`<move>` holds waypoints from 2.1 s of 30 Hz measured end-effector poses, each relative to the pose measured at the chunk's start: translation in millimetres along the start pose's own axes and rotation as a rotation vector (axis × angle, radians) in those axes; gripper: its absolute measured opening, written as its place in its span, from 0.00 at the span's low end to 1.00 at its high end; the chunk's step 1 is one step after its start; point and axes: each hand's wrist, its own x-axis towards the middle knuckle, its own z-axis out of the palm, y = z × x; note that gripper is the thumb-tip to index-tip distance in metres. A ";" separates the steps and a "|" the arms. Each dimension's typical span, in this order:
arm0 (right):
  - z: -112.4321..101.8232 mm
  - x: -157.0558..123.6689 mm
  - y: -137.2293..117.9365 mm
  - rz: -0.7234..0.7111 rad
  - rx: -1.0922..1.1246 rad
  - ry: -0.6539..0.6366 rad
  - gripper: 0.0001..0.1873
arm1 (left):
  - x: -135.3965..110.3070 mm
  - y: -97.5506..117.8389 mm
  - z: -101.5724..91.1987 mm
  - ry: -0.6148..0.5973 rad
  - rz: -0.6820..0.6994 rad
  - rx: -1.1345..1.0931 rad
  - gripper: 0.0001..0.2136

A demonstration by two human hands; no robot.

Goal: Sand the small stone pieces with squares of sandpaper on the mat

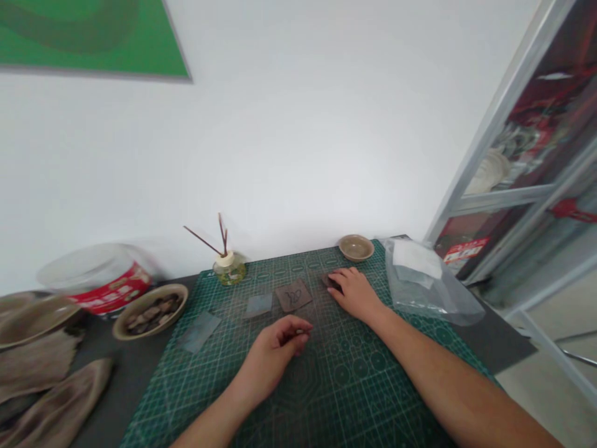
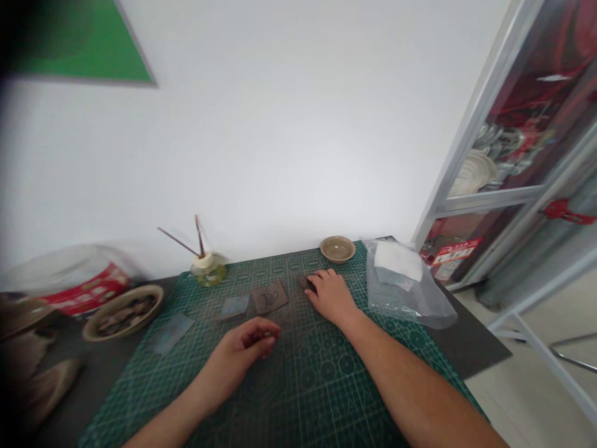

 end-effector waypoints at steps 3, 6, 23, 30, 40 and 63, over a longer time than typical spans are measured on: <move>-2.7 3.0 0.0 0.011 0.042 0.048 0.14 | 2.0 -8.1 -4.4 -0.011 0.005 0.000 0.07; -9.5 4.6 0.0 0.099 0.098 0.150 0.15 | 1.7 -9.5 -5.1 -0.003 0.036 -0.069 0.09; -3.0 -47.2 -103.0 -0.310 0.503 0.086 0.07 | -11.3 2.1 -11.4 0.098 0.051 -0.097 0.08; -5.9 -34.2 -82.6 0.116 1.286 0.005 0.05 | -3.0 -7.1 -5.9 0.085 0.086 -0.242 0.14; -2.4 -34.8 -75.0 0.197 1.517 -0.144 0.08 | -9.7 4.1 -13.5 0.251 0.103 0.006 0.08; -6.1 -57.3 -86.3 -0.605 0.340 0.189 0.22 | -14.5 -1.8 -10.5 0.241 0.191 0.040 0.05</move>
